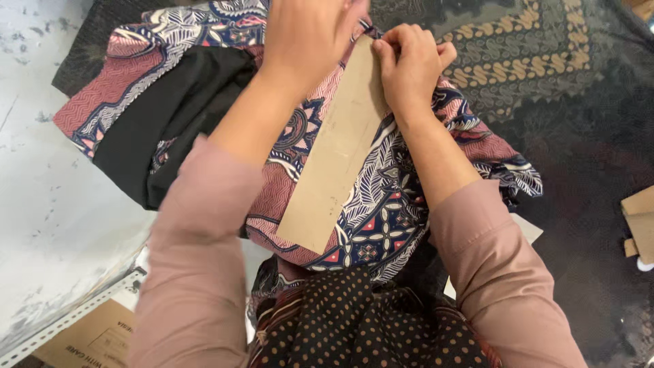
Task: The person lays a patterned shirt flat on a table, smooths the fabric, and uses a rectangular cardboard template and a measuring tape to measure the shirt's dimensions. The person repeatedly positions the template and tape along the shirt's body and sleeve areas.
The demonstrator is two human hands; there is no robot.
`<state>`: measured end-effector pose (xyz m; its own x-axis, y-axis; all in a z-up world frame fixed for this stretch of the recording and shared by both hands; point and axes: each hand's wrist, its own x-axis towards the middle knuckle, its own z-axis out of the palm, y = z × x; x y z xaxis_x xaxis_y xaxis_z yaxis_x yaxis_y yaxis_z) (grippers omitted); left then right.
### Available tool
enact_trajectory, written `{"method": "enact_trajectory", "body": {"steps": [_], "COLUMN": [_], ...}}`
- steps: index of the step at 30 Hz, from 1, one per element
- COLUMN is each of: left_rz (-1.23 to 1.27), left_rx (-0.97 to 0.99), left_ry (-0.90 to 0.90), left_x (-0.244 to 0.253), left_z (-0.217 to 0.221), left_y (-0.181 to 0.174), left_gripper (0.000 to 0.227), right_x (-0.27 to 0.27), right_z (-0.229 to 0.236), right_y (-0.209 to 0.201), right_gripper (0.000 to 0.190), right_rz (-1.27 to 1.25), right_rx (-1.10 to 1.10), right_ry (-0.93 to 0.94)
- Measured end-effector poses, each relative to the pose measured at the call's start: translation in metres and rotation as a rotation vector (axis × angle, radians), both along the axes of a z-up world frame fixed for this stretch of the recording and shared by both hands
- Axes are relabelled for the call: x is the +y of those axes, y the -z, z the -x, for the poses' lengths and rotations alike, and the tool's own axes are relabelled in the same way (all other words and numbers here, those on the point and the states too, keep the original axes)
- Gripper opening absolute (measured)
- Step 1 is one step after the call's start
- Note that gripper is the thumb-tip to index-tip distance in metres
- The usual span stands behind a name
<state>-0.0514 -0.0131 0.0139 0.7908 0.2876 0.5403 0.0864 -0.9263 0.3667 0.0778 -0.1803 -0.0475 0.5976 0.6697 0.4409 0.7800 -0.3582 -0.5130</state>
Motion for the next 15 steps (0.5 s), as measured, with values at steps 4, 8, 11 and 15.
{"method": "enact_trajectory", "body": {"steps": [4, 8, 11, 15], "left_rz": [0.034, 0.137, 0.115, 0.102], "left_rx": [0.233, 0.356, 0.379, 0.359], "left_ry": [0.229, 0.184, 0.141, 0.093], "left_x": [-0.089, -0.142, -0.156, -0.168], "left_z": [0.104, 0.159, 0.171, 0.176], "left_y": [-0.023, -0.030, -0.029, -0.021], "left_gripper": [0.017, 0.030, 0.036, 0.039], "right_x": [-0.001, 0.000, 0.000, 0.001], "right_z": [0.002, 0.001, 0.001, -0.001], "right_y": [0.000, 0.002, 0.002, 0.001], "right_gripper": [0.017, 0.017, 0.013, 0.012], "right_rz": [-0.041, -0.047, -0.037, -0.033], "right_rx": [-0.044, -0.062, -0.070, -0.091], "right_ry": [-0.013, -0.018, -0.013, -0.027]}}
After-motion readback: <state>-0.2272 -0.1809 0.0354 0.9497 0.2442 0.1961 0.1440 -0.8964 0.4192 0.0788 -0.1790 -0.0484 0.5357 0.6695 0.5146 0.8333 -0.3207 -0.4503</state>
